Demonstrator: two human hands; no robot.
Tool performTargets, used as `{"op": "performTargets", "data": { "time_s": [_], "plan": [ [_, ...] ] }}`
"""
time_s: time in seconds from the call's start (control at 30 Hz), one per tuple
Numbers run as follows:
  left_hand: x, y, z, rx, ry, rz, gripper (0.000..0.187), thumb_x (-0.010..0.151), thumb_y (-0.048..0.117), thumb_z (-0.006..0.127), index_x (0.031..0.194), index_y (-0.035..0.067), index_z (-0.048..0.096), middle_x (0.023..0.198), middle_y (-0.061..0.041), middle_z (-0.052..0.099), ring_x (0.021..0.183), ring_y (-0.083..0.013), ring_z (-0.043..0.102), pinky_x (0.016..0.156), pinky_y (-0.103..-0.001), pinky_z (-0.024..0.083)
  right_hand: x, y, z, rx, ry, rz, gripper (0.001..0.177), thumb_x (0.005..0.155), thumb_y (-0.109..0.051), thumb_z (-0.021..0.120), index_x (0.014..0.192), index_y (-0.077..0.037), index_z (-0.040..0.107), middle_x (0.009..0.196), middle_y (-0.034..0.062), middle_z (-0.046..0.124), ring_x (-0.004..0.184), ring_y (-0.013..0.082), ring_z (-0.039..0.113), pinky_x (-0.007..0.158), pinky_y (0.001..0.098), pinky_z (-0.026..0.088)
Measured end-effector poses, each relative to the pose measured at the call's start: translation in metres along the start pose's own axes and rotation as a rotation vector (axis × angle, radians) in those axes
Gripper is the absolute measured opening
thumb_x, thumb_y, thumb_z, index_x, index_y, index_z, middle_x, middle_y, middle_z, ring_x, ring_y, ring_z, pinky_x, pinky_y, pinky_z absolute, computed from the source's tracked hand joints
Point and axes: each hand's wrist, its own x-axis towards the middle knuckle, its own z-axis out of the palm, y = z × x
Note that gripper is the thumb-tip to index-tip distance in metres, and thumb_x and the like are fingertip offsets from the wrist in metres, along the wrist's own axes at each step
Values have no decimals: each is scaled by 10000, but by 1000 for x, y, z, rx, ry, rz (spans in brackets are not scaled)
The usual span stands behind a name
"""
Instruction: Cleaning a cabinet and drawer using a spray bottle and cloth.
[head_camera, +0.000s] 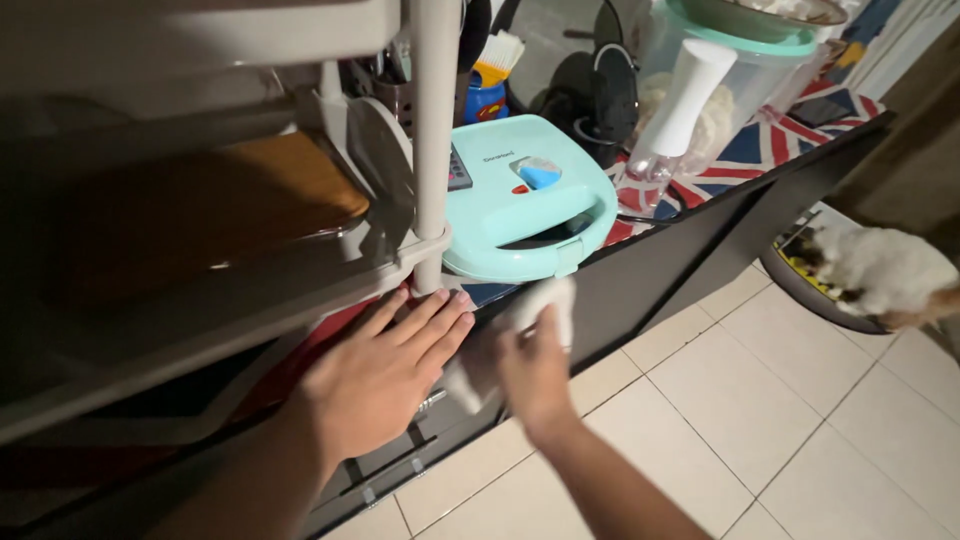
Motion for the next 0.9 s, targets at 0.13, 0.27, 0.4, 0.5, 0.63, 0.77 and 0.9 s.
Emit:
{"op": "performTargets", "data": {
  "time_s": [0.13, 0.27, 0.4, 0.5, 0.63, 0.77, 0.9],
  "plan": [
    [-1, 0, 14, -101, 131, -21, 698, 866, 206, 503, 1508, -6, 327, 1598, -154, 322, 1456, -284, 311, 1181, -520, 188, 14, 27, 2, 95, -185, -423, 440, 898, -72, 584, 1308, 17, 450, 1093, 171, 672, 939, 239, 686, 797, 365, 556],
    [1, 1, 1, -50, 31, -24, 754, 821, 217, 530, 1517, 5, 334, 1648, -157, 314, 1484, -296, 297, 1176, -513, 182, 28, 35, 11, 345, 43, 43, 314, 1004, -159, 550, 1245, 18, 455, 996, 166, 679, 855, 252, 642, 755, 403, 559],
    [-3, 1, 24, -134, 170, -56, 664, 892, 209, 536, 1499, 12, 352, 1585, -149, 342, 1455, -275, 314, 1195, -513, 183, 11, 69, 35, 95, 15, -519, 445, 999, -60, 609, 1380, 69, 419, 1199, 189, 643, 1100, 268, 603, 923, 405, 463],
    [1, 2, 3, -107, 53, -58, 817, 791, 231, 562, 1548, 22, 336, 1642, -144, 322, 1505, -291, 296, 1178, -508, 171, 42, 45, 6, 175, 8, -9, 304, 975, -133, 596, 1245, -9, 533, 1028, 165, 691, 883, 225, 658, 766, 359, 558],
    [1, 2, 0, -85, -16, -60, 810, 803, 242, 545, 1553, 37, 318, 1652, -142, 299, 1514, -297, 272, 1212, -532, 166, 39, 38, 5, 371, 104, 41, 313, 981, -124, 553, 1254, 12, 485, 1088, 151, 691, 925, 225, 696, 798, 356, 577],
    [3, -2, 6, -95, 53, -39, 788, 831, 257, 524, 1548, 11, 308, 1637, -162, 295, 1494, -311, 274, 1182, -544, 167, 11, 40, 20, 392, -175, 69, 348, 956, -129, 564, 1282, -56, 467, 1090, 140, 678, 942, 238, 660, 786, 387, 556],
    [1, 0, -10, -68, -38, -46, 795, 835, 258, 531, 1555, 15, 295, 1653, -165, 279, 1522, -319, 256, 1171, -520, 166, 48, 30, 2, 419, -51, 196, 361, 1010, -132, 584, 1247, 82, 417, 1042, 253, 641, 883, 321, 651, 743, 461, 572]
  ]
}}
